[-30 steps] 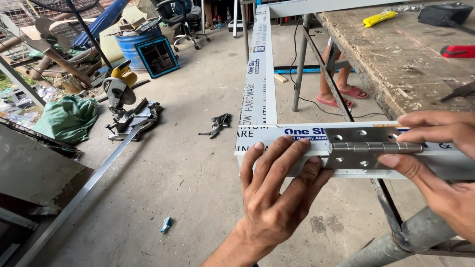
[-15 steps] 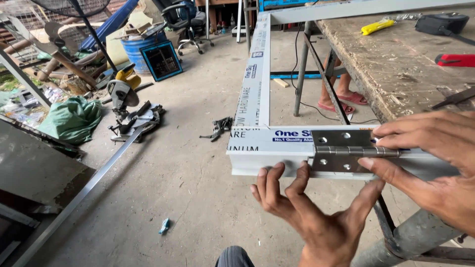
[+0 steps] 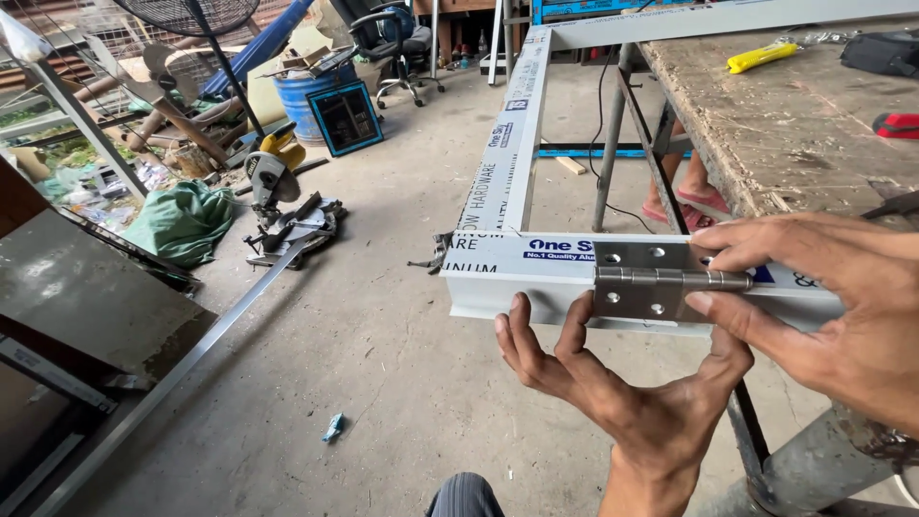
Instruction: The person aligns two aluminum frame pieces at a corner and uses a utility knife to trim the protective film. They then pick up a metal hinge, place it against the frame corner, and repeatedly adjust its position to check fit. The person continues to trim the film along the frame edge.
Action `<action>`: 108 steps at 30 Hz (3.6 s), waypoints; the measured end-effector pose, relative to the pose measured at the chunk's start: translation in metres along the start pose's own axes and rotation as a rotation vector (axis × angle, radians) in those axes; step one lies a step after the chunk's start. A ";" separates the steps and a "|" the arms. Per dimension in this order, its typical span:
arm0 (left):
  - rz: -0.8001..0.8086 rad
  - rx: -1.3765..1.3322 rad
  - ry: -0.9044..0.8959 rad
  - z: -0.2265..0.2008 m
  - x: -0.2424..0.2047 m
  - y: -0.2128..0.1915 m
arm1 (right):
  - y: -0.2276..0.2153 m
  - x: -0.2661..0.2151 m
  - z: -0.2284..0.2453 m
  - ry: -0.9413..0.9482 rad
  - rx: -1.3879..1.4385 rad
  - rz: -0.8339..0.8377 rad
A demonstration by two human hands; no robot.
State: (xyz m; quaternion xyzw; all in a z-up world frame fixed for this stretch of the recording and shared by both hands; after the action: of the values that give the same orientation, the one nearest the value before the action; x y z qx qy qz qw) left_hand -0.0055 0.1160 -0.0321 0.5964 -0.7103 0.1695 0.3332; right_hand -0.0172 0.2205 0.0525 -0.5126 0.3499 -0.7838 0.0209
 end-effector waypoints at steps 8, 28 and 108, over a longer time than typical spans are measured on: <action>-0.066 -0.011 0.017 -0.001 0.002 0.006 | 0.003 -0.003 -0.005 -0.071 -0.032 0.041; -0.048 -0.065 -0.006 0.009 0.001 0.006 | 0.005 -0.007 -0.024 -0.144 -0.179 0.158; 0.458 -0.111 1.698 0.030 0.128 -0.001 | -0.020 0.001 -0.008 -0.433 -0.270 0.206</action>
State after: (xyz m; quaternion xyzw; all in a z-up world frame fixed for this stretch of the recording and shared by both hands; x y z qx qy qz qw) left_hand -0.0210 0.0030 0.0324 0.0950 -0.3322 0.5832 0.7352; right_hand -0.0177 0.2402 0.0626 -0.6280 0.4888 -0.5962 0.1064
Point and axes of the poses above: each hand's wrist, its own x-axis towards the middle knuckle, its own y-axis out of the palm, z = x × y, the point moved 2 cm from there along x, towards the middle knuckle, and after that the axes turned 11 degrees about x, right-handed, at the moved point
